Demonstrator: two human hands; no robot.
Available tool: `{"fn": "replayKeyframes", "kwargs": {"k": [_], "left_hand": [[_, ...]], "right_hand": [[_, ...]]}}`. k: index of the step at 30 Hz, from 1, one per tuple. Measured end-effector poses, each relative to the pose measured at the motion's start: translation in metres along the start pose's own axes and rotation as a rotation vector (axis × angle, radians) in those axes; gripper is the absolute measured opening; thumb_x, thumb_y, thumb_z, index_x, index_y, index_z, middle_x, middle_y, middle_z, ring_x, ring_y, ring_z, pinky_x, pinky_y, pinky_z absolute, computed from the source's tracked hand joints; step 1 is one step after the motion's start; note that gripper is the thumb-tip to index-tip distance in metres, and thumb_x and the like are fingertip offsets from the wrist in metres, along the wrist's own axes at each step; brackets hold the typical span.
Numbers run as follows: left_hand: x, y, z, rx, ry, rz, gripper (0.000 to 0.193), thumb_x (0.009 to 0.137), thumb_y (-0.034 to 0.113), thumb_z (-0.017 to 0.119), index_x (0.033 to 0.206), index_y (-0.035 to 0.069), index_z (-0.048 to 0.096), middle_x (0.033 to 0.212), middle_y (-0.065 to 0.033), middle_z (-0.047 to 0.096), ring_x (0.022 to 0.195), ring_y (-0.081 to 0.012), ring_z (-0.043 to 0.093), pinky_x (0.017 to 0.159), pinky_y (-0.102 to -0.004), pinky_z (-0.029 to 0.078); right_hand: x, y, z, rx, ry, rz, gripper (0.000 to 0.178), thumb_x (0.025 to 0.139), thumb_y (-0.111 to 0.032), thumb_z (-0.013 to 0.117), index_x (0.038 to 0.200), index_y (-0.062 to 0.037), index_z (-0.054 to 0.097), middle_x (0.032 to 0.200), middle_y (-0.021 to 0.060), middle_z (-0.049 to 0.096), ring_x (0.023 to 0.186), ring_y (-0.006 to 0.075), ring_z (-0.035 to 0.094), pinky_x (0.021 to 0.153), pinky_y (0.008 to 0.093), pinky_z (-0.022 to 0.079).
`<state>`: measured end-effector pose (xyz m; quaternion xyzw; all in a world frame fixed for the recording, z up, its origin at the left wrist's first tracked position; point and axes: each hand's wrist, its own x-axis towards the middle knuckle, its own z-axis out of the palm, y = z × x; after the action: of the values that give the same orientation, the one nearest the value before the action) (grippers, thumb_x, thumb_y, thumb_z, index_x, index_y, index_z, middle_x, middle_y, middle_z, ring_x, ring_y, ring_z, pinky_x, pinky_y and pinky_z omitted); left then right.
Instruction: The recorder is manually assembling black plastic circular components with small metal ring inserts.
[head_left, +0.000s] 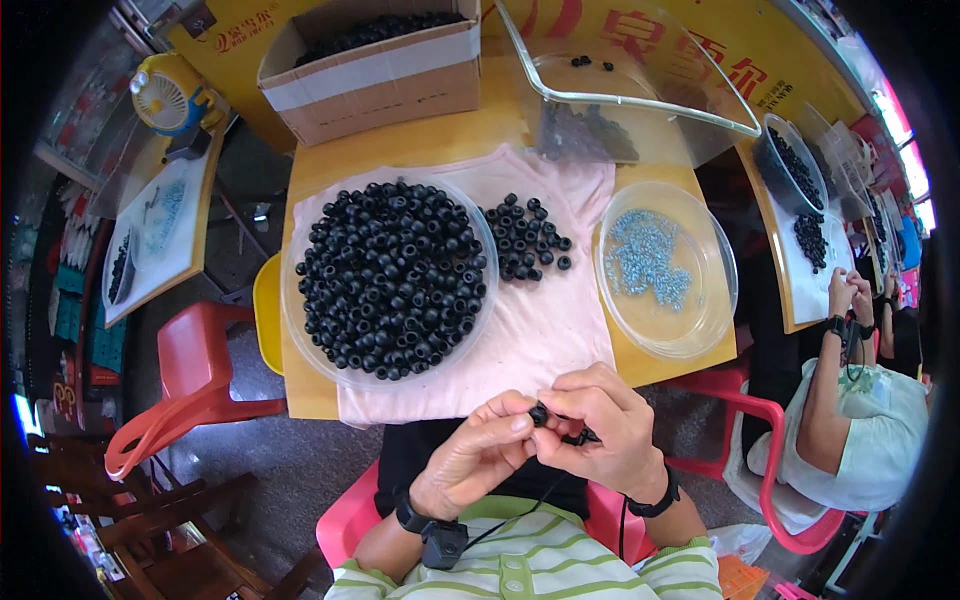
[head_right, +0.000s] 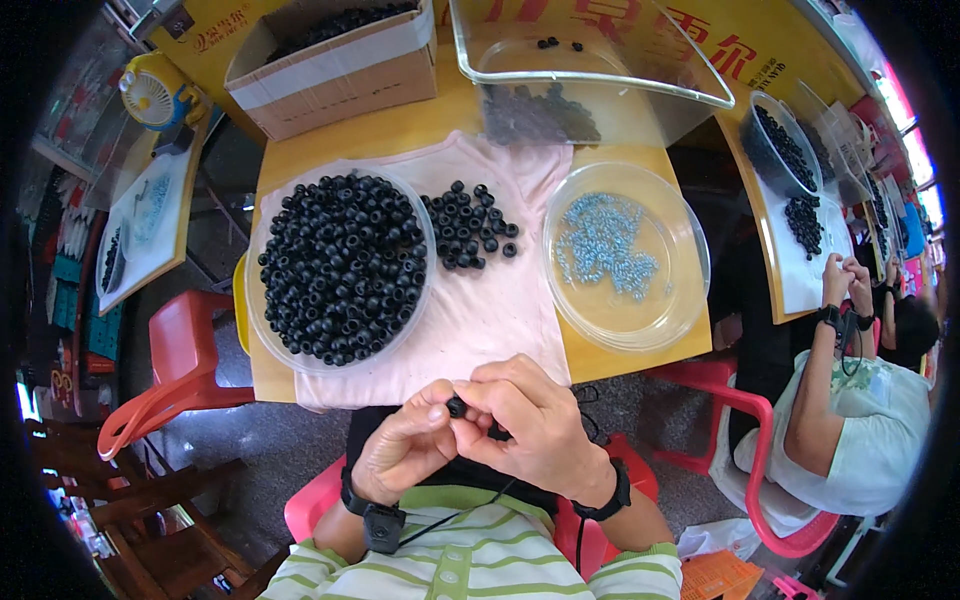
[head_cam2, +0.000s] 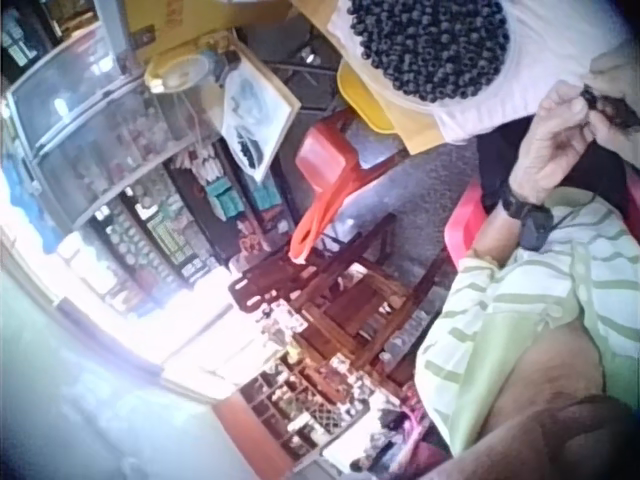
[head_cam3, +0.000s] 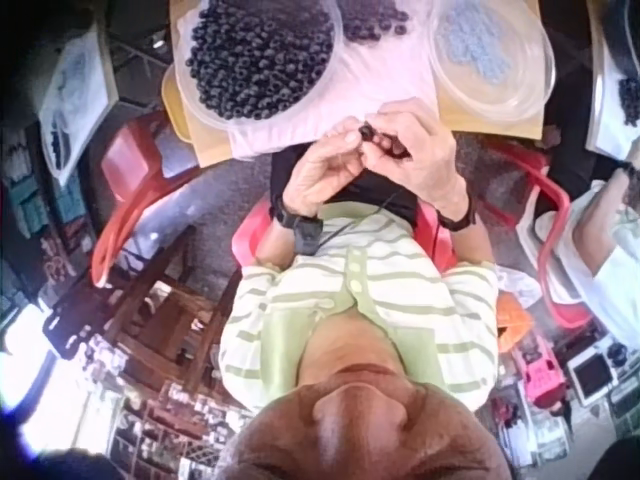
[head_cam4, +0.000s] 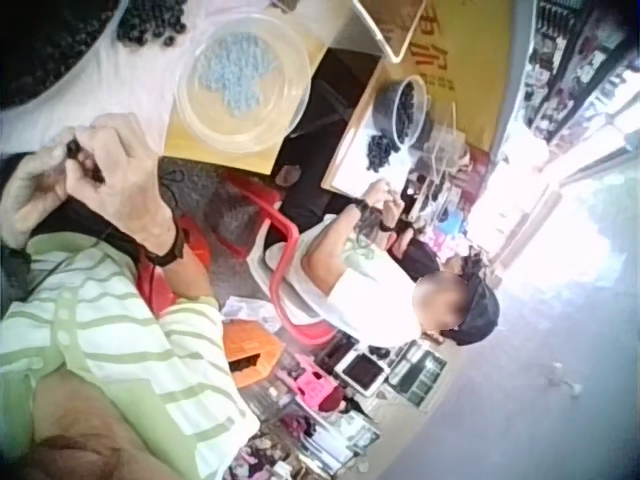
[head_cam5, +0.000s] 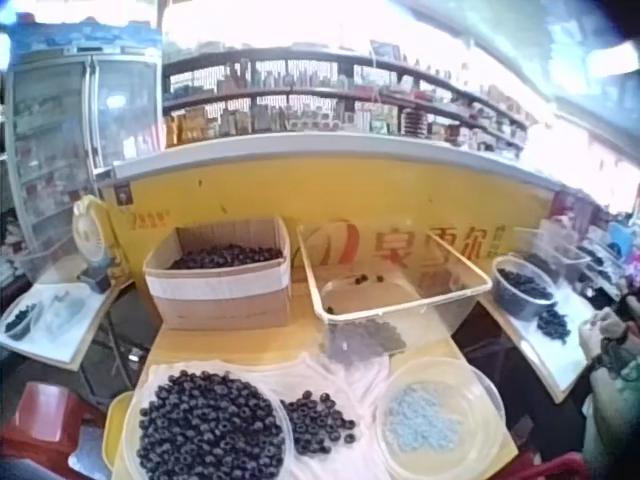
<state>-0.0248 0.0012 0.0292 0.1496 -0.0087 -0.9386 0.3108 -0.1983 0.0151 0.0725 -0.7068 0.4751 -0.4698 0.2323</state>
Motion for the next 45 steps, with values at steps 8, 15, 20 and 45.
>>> {"fn": "replayKeyframes", "kwargs": {"k": [8, 15, 20, 45], "left_hand": [[-0.001, 0.012, 0.009, 0.114, 0.016, 0.138, 0.012, 0.096, 0.008, 0.06, 0.106, 0.003, 0.063, 0.106, -0.0101, 0.068, 0.101, -0.0175, 0.065, 0.093, -0.0313, 0.051], [-0.004, 0.058, 0.032, 1.296, 0.401, 0.921, 0.024, 0.089, 0.002, 0.066, 0.113, 0.0, 0.065, 0.109, -0.0128, 0.066, 0.095, -0.0194, 0.065, 0.084, -0.0311, 0.052], [0.004, 0.09, 0.037, 1.955, 0.517, 1.037, 0.019, 0.081, 0.0, 0.072, 0.1, 0.0, 0.069, 0.102, -0.0113, 0.068, 0.094, -0.0224, 0.063, 0.083, -0.0311, 0.049], [-0.003, 0.111, 0.013, 2.459, 0.611, 0.97, 0.018, 0.084, 0.015, 0.07, 0.101, 0.011, 0.072, 0.13, -0.0071, 0.059, 0.13, -0.0289, 0.046, 0.11, -0.0447, 0.03]], "right_hand": [[0.018, 0.0, 0.005, -0.076, -0.007, -0.126, 0.028, 0.067, 0.001, 0.077, 0.091, -0.0025, 0.062, 0.084, 0.0092, 0.062, 0.06, 0.0215, 0.057, 0.052, 0.0297, 0.049], [0.129, -0.021, -0.023, -0.351, 0.237, 0.232, 0.018, 0.077, -0.01, 0.075, 0.091, -0.003, 0.066, 0.079, 0.0117, 0.064, 0.067, 0.0251, 0.062, 0.059, 0.033, 0.049], [0.207, 0.047, -0.067, -0.818, 0.367, 0.187, 0.024, 0.084, -0.024, 0.065, 0.093, -0.0015, 0.068, 0.096, 0.0161, 0.069, 0.09, 0.0326, 0.066, 0.083, 0.0431, 0.05], [0.076, 0.027, 0.035, -0.29, -0.133, -0.014, 0.018, 0.074, -0.004, 0.072, 0.088, -0.0029, 0.06, 0.092, 0.0093, 0.057, 0.091, 0.0298, 0.056, 0.078, 0.0383, 0.049]]}}
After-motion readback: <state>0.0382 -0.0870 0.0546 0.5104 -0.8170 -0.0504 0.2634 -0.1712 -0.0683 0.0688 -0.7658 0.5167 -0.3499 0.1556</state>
